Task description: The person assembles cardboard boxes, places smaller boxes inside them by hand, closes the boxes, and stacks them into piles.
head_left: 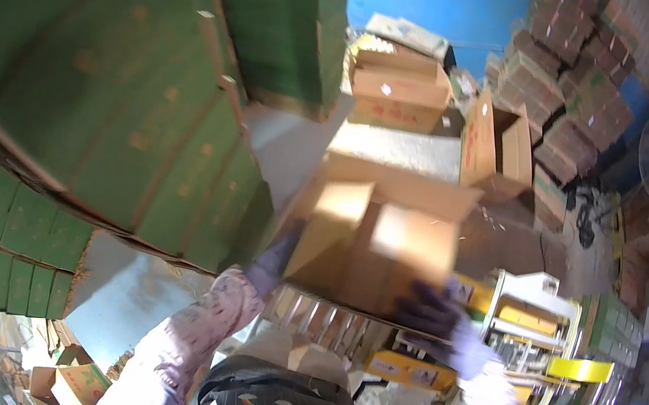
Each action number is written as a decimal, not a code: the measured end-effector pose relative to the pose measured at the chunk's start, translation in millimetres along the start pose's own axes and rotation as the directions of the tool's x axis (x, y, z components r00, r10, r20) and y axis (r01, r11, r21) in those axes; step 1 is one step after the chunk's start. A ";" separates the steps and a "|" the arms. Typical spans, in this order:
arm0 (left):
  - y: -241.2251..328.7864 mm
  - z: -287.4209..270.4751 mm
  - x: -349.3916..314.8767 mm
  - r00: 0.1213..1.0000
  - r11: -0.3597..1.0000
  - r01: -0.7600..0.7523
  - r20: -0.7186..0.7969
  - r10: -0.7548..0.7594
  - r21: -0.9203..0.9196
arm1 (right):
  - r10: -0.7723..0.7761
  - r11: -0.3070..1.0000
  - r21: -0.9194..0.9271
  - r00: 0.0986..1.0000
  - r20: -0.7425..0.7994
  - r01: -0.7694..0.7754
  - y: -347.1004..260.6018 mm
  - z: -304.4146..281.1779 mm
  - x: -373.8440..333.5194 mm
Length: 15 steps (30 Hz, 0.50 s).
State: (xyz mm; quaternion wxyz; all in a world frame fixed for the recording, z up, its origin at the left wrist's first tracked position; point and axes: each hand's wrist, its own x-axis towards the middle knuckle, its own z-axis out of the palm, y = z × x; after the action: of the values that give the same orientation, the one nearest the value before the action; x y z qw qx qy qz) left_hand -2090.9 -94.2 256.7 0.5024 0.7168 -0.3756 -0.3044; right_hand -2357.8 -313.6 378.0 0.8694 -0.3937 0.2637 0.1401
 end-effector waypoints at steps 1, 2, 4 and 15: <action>-59.8 13.9 0.9 0.996 0.919 -0.047 0.092 0.012 0.391 | -0.041 0.997 -0.070 0.999 0.029 0.043 50.2 -40.3 37.2; -179.1 22.3 -11.0 0.995 0.932 -0.088 -0.007 0.096 0.351 | -0.063 0.983 -0.164 0.993 0.102 0.079 91.3 -65.4 77.6; -258.7 45.5 -21.6 0.989 0.964 0.091 -0.135 -0.059 0.249 | -0.233 -0.469 -0.824 0.855 0.463 0.319 177.2 -130.6 140.9; -99.5 53.6 18.9 0.867 0.393 -0.488 0.382 0.319 0.779 | -0.396 0.905 -0.211 0.551 -0.735 0.370 219.8 -89.7 180.8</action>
State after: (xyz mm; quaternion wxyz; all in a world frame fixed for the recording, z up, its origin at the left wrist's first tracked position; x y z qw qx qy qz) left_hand -2101.3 -115.4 144.5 0.1048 0.7263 -0.6794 -0.0060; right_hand -2339.6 -232.1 91.6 0.6787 -0.4765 0.5105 -0.2275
